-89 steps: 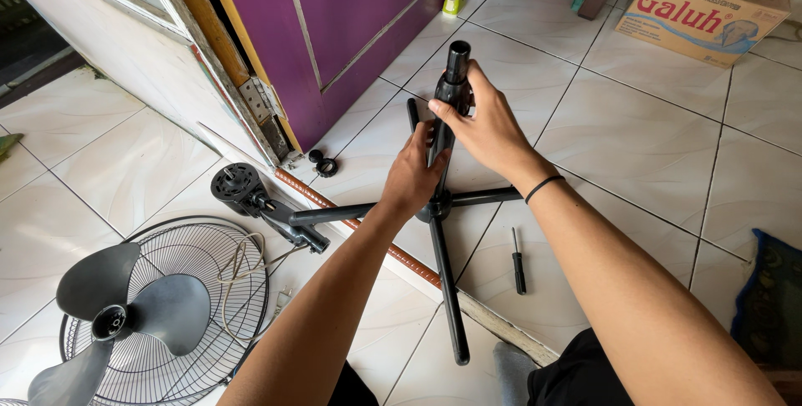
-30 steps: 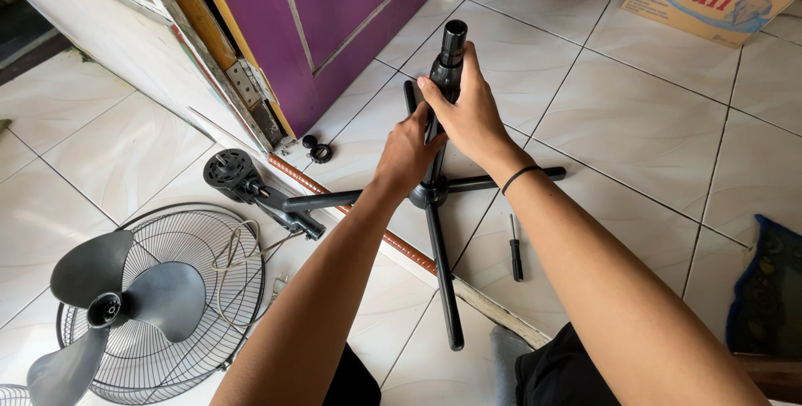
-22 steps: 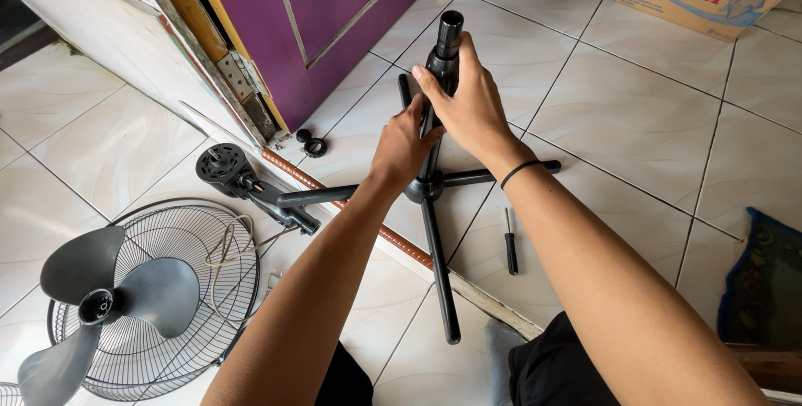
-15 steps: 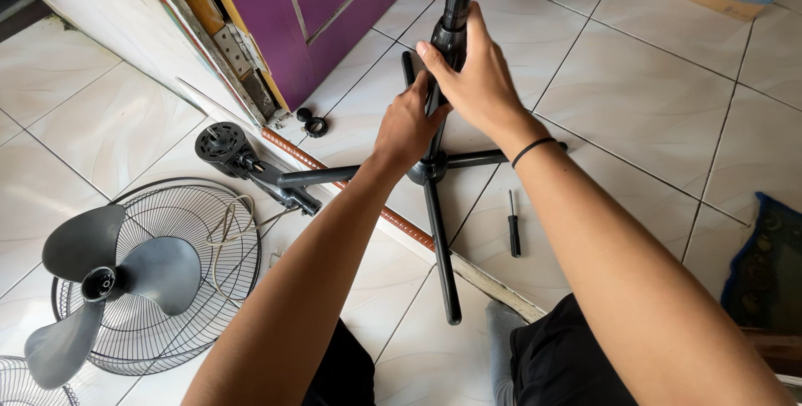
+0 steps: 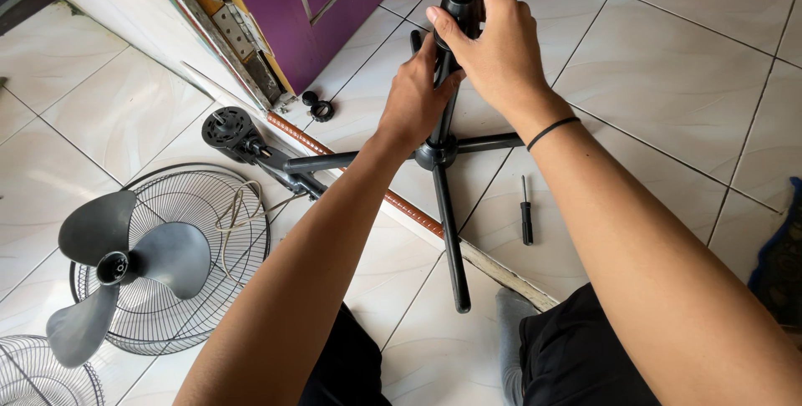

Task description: The person uses a screwdriver to loosen and remove screws from the neck of a standing electric fan. They detach the motor housing from the stand and place it on the floor, then adjust the height of the fan stand.

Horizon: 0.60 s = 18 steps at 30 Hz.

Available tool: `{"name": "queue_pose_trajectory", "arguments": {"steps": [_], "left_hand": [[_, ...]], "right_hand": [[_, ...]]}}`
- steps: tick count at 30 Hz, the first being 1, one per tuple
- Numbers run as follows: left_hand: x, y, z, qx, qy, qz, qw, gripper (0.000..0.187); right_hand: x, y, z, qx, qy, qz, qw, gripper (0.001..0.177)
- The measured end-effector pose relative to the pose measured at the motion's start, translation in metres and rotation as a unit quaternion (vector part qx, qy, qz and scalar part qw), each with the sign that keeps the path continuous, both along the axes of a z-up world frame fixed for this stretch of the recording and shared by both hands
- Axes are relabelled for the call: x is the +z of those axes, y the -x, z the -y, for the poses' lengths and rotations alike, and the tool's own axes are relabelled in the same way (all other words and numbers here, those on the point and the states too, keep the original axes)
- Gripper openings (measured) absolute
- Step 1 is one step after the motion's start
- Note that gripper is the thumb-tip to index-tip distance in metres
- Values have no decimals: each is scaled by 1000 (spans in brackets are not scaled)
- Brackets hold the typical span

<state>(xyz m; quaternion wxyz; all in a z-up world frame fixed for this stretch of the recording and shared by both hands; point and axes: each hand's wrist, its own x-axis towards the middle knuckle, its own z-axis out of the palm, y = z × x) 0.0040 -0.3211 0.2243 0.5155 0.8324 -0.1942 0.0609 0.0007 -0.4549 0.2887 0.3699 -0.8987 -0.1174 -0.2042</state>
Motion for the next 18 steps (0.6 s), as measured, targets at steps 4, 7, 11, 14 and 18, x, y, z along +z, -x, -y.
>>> {"name": "queue_pose_trajectory", "arguments": {"steps": [4, 7, 11, 14, 18], "left_hand": [[-5, -4, 1, 16, -27, -17, 999, 53], [-8, -5, 1, 5, -5, 11, 1000, 55], [-14, -6, 2, 0, 11, 0, 1000, 53], [-15, -6, 2, 3, 13, 26, 1000, 55], [-11, -5, 5, 29, -12, 11, 999, 49]], "right_hand": [[-3, 0, -4, 21, -29, 28, 999, 35], [1, -1, -1, 32, -10, 45, 998, 33], [3, 0, 5, 15, 8, 33, 999, 32], [1, 0, 5, 19, 0, 8, 1000, 30], [-2, 2, 6, 61, -40, 31, 997, 29]]}}
